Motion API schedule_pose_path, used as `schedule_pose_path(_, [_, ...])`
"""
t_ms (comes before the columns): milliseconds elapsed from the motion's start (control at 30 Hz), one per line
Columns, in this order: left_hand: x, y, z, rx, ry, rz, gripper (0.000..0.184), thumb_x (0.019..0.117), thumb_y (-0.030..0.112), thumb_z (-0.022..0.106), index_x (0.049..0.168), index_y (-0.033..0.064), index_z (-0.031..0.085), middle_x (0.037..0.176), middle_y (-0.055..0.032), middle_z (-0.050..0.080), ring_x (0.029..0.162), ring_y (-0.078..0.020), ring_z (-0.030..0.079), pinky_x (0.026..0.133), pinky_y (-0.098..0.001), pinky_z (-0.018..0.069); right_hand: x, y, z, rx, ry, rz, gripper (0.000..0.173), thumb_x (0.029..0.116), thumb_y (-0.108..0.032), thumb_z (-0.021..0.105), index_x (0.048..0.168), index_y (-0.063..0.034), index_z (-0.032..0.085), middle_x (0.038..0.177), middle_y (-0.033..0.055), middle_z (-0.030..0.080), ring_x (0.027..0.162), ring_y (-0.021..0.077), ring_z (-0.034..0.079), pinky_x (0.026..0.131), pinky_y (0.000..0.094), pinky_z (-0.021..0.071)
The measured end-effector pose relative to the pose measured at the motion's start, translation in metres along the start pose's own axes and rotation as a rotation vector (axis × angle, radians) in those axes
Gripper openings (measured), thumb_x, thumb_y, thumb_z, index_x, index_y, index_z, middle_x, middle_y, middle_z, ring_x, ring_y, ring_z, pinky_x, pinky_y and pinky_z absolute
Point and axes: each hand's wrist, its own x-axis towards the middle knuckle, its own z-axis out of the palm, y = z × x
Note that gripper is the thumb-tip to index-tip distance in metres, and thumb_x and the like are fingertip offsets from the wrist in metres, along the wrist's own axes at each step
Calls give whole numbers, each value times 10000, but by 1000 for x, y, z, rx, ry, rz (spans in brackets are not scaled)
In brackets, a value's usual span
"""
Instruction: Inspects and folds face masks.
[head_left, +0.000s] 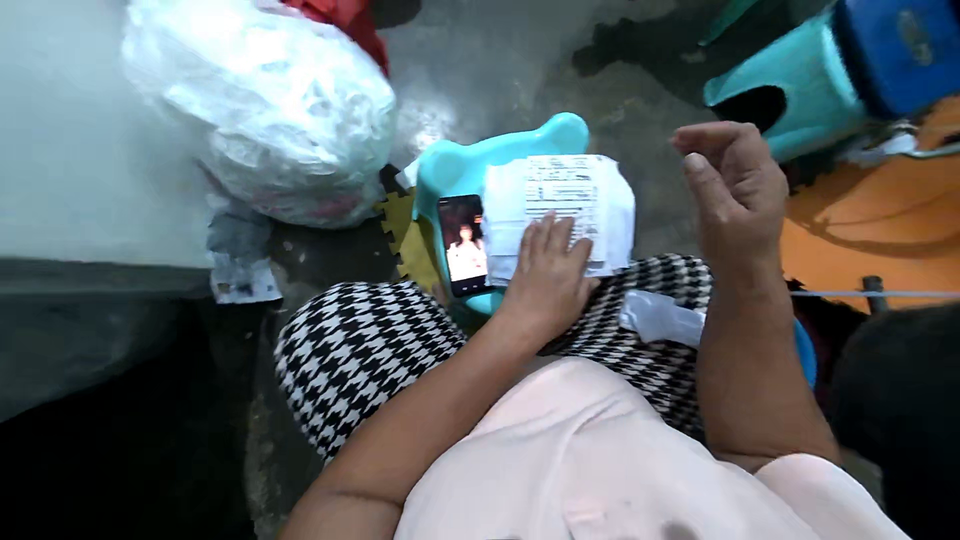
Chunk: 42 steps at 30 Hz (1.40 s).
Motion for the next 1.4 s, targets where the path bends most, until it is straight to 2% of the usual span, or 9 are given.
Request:
schedule_pose_path(133, [-2, 3, 1, 6, 109, 99, 337, 949, 323, 681, 1202, 102, 708, 1469, -211, 533, 1453, -458, 373, 1197, -641, 249, -49, -8, -53, -260, 23, 60, 342, 1054, -229, 505, 1273, 19, 591, 1161, 134, 650, 1016, 128, 652, 894, 311, 557])
schedule_pose_path(267, [1, 15, 3, -173, 123, 212, 220, 942, 217, 694, 1109, 81, 738, 1256, -163, 655, 1241, -360, 583, 1059, -545, 458, -106, -5, -64, -353, -88, 139, 266, 986, -224, 587, 1073, 12, 675, 976, 122, 675, 839, 163, 657, 757, 357, 577])
schedule_pose_path(367, [2, 31, 11, -362, -104, 208, 192, 966, 159, 678, 1106, 37, 725, 1097, -126, 704, 1072, -263, 668, 960, -432, 544, -137, -4, -58, -412, -257, 251, 329, 956, -335, 641, 1019, -20, 716, 943, 129, 695, 857, 256, 670, 763, 458, 568])
schedule_pose_path(567, [13, 48, 29, -555, -522, 91, 391, 988, 109, 641, 1342, -46, 574, 1224, -204, 665, 1117, -282, 660, 1020, -408, 513, -153, 0, -41, -528, -323, 346, 268, 885, -237, 758, 954, 13, 692, 926, 221, 653, 951, 452, 635, 821, 635, 513])
schedule_pose_path(700, [15, 48, 35, -543, -513, 130, 418, 969, 105, 672, 1352, -30, 576, 1223, -207, 664, 1129, -302, 648, 1035, -433, 496, -153, 1, -46, -448, -286, 258, 247, 898, -257, 674, 895, -10, 683, 888, 174, 641, 899, 383, 634, 779, 561, 522])
schedule_pose_path(800, [14, 49, 35, -535, -393, 206, 315, 967, 161, 681, 1239, 3, 679, 1206, -205, 661, 1188, -327, 607, 1060, -459, 463, -151, -3, -52, -342, -247, 193, 304, 916, -319, 601, 873, -26, 670, 879, 123, 627, 827, 233, 615, 716, 399, 528])
schedule_pose_path(967, [16, 60, 14, -642, -199, 313, 228, 989, 177, 644, 1061, -30, 707, 1087, -183, 692, 1100, -295, 636, 1002, -436, 478, -139, -16, -60, 35, -129, 134, 178, 935, -205, 661, 1066, -89, 630, 963, -61, 672, 862, -24, 633, 796, 175, 559])
schedule_pose_path(1133, [15, 72, -8, -879, -73, 325, 235, 954, 75, 673, 1100, -107, 645, 986, -177, 692, 950, -199, 676, 898, -343, 545, -121, -29, -63, 211, -122, 43, 259, 963, -254, 692, 1207, -276, 606, 1037, -170, 672, 903, -30, 645, 824, 160, 554])
schedule_pose_path(1400, [8, 67, -23, -1017, -27, 284, 266, 882, -17, 731, 1089, -144, 624, 969, -182, 682, 901, -143, 669, 860, -271, 553, -112, -35, -55, 278, -157, 9, 283, 959, -224, 697, 1214, -300, 604, 1040, -181, 664, 891, -39, 640, 806, 136, 547])
